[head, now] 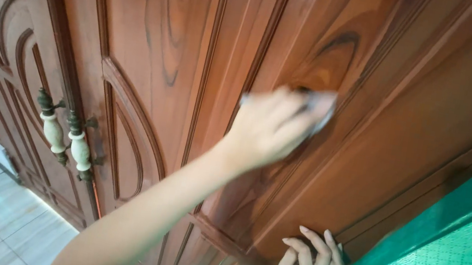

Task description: Cleaning and wiping a wooden door and its glass panels using a cloth.

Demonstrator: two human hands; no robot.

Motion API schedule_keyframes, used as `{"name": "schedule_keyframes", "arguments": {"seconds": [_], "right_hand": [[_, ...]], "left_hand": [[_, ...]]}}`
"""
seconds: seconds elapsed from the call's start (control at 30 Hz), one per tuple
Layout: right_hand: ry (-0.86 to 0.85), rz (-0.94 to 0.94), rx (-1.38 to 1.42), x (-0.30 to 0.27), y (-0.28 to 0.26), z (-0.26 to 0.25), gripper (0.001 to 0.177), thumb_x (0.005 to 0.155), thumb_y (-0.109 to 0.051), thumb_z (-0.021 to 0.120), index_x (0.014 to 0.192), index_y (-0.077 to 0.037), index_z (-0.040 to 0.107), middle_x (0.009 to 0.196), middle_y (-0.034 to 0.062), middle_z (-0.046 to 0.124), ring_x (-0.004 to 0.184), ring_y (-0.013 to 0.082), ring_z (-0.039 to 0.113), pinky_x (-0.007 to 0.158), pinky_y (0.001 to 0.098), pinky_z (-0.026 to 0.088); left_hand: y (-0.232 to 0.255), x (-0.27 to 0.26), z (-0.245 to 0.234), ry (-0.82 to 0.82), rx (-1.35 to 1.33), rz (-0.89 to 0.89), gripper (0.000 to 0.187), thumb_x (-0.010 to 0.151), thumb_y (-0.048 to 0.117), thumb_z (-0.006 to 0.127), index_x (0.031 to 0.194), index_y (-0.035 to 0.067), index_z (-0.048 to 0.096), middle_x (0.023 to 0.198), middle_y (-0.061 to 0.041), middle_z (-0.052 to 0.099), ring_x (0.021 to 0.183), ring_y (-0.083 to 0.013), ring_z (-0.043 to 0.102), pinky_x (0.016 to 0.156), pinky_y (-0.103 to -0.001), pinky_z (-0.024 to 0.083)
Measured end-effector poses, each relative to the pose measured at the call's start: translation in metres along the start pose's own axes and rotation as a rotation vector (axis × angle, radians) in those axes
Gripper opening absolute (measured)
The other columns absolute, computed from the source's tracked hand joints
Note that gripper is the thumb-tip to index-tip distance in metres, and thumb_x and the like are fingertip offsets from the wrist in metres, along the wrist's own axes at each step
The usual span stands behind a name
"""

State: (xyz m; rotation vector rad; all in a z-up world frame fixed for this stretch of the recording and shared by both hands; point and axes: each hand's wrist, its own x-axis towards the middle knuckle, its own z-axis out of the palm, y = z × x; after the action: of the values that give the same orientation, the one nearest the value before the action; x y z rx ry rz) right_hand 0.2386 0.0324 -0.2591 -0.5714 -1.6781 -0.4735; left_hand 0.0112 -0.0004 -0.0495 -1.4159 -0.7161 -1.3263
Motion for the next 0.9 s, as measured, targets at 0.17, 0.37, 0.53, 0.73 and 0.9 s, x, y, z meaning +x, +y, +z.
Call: {"name": "schedule_keyframes", "arguments": {"seconds": [0.17, 0.37, 0.53, 0.73, 0.9], "right_hand": [[0.002, 0.004, -0.030, 0.000, -0.002, 0.000, 0.022, 0.090, -0.009, 0.064, 0.081, -0.027, 0.071, 0.117, -0.0062, 0.069, 0.127, 0.0313, 0.050, 0.117, 0.0497, 0.036], [0.010, -0.008, -0.046, -0.009, 0.003, 0.004, 0.024, 0.091, -0.009, 0.063, 0.078, -0.027, 0.073, 0.113, -0.0062, 0.071, 0.128, 0.0296, 0.050, 0.118, 0.0482, 0.037], [0.038, -0.002, -0.024, -0.020, 0.012, 0.011, 0.024, 0.093, -0.011, 0.066, 0.074, -0.025, 0.073, 0.109, -0.0052, 0.072, 0.127, 0.0301, 0.050, 0.118, 0.0486, 0.034], [0.075, -0.027, -0.013, -0.022, 0.014, 0.015, 0.024, 0.094, -0.013, 0.067, 0.073, -0.023, 0.072, 0.108, -0.0042, 0.073, 0.127, 0.0306, 0.050, 0.117, 0.0477, 0.036], [0.081, -0.042, -0.002, -0.026, 0.018, 0.017, 0.024, 0.093, -0.014, 0.066, 0.072, -0.023, 0.073, 0.107, -0.0037, 0.073, 0.127, 0.0308, 0.049, 0.117, 0.0488, 0.036]], "left_hand": [[0.025, -0.101, -0.049, -0.432, -0.037, 0.204, 0.040, 0.084, 0.016, 0.073, 0.123, 0.012, 0.070, 0.096, -0.002, 0.057, 0.078, -0.0183, 0.056, 0.065, -0.032, 0.048], [0.005, -0.104, -0.052, -0.445, -0.122, 0.310, 0.032, 0.093, 0.021, 0.076, 0.124, 0.017, 0.067, 0.094, -0.003, 0.055, 0.078, -0.0176, 0.054, 0.062, -0.030, 0.044], [0.001, -0.107, -0.046, -0.326, 0.059, 0.056, 0.037, 0.097, 0.015, 0.076, 0.133, 0.018, 0.066, 0.101, -0.004, 0.058, 0.081, -0.0181, 0.055, 0.064, -0.032, 0.045], [0.048, -0.225, -0.056, -0.506, -0.067, -0.009, 0.035, 0.090, 0.019, 0.066, 0.125, 0.016, 0.066, 0.110, -0.006, 0.062, 0.087, -0.0222, 0.057, 0.068, -0.036, 0.048], [0.048, -0.267, -0.077, -0.713, -0.240, 0.042, 0.022, 0.085, 0.026, 0.063, 0.107, 0.025, 0.059, 0.110, -0.006, 0.061, 0.092, -0.0240, 0.058, 0.070, -0.037, 0.049]]}}
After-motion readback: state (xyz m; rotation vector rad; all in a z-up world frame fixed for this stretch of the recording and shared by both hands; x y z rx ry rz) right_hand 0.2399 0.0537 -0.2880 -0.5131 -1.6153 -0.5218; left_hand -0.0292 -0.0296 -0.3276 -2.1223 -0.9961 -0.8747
